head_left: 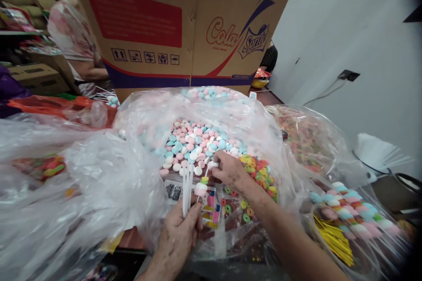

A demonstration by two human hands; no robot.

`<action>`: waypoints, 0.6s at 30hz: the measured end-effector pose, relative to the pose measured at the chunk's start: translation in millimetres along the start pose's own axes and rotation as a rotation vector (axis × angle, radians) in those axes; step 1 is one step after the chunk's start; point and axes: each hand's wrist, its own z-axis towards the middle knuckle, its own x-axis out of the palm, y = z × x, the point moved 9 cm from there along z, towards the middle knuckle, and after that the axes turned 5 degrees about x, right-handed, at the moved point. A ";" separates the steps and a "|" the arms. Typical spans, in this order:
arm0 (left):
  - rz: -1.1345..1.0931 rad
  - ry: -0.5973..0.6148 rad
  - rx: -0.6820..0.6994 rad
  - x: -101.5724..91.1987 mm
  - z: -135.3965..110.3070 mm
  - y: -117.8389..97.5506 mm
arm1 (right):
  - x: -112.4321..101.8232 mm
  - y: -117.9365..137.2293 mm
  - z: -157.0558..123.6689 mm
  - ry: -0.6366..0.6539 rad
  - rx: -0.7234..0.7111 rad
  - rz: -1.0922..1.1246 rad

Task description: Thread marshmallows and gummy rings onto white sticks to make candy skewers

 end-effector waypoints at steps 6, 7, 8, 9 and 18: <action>0.010 0.086 0.037 7.2 3.3 3.4 | -14.0 -30.6 -10.6 0.093 0.204 0.991; 0.018 0.091 0.038 7.4 3.0 3.6 | -15.6 -29.9 -11.6 0.106 0.217 1.032; 0.028 0.099 0.038 7.8 2.6 3.7 | -17.3 -28.4 -12.1 0.115 0.224 1.051; 0.038 0.108 0.038 8.2 2.3 4.1 | -18.8 -26.7 -12.3 0.121 0.229 1.059; -0.001 0.086 0.125 4.8 8.7 16.6 | -15.1 -23.4 -10.8 0.178 0.276 1.055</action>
